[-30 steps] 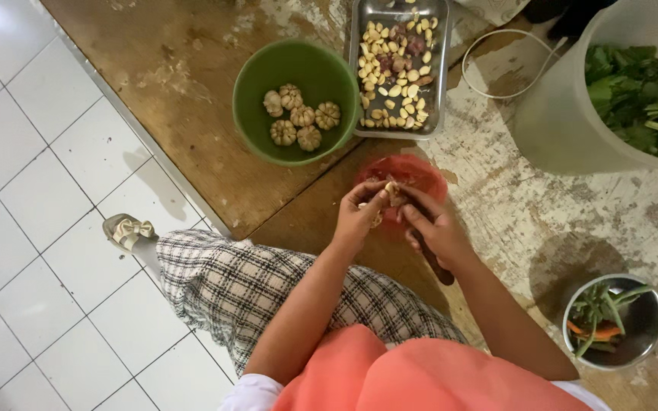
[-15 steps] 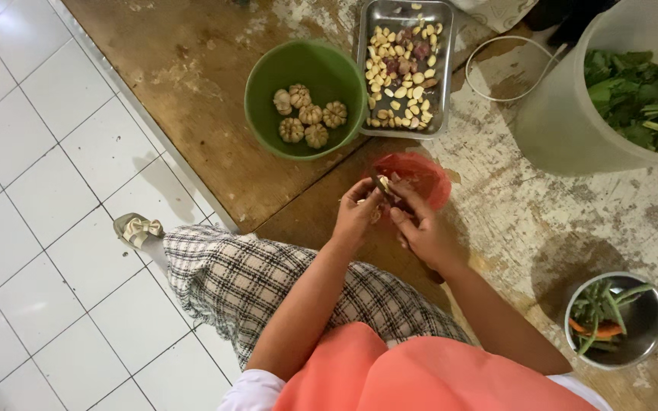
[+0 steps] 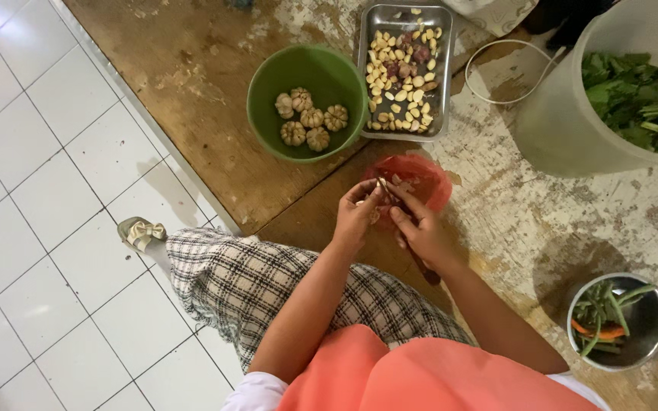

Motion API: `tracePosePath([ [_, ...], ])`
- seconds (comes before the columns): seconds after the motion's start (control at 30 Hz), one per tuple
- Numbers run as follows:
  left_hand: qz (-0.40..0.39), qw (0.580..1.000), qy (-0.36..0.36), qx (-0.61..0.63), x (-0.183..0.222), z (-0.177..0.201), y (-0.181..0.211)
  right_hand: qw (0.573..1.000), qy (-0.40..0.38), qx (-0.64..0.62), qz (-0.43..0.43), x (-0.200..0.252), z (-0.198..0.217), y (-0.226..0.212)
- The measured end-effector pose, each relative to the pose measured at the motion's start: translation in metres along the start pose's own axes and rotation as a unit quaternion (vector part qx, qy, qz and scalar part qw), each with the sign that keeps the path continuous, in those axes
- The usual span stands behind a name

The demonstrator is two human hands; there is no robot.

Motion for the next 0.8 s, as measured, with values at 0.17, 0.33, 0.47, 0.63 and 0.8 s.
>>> tracePosePath([
  [0.17, 0.009, 1.0, 0.009, -0.022, -0.004, 0.008, -0.008, 0.999, 0.021, 0.015, -0.04, 0.003, -0.003, -0.005],
  [0.33, 0.006, 0.999, 0.039, -0.029, -0.011, 0.017, -0.018, 0.968, 0.044, 0.244, -0.041, 0.001, -0.002, -0.004],
  [0.47, 0.005, 0.999, 0.047, -0.01, -0.011, 0.018, -0.018, 0.993, 0.036, 0.049, 0.101, -0.008, -0.01, -0.003],
  [0.63, 0.026, 0.999, 0.03, -0.01, -0.005, 0.008, -0.008, 0.994, 0.034, -0.033, -0.099, -0.008, 0.003, 0.027],
  [0.8, 0.028, 0.999, 0.006, -0.015, -0.002, 0.001, -0.004, 0.981, -0.005, -0.177, -0.074, -0.01, 0.013, 0.026],
])
Point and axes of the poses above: each hand's wrist, its own x-axis away from the middle knuckle, its own z-axis out of the back of the hand, y = z × x, the point moved 5 cm from there along -x, towards the middle knuckle, and after that the axes turned 2 degrees about y, right-handed, at the moved point
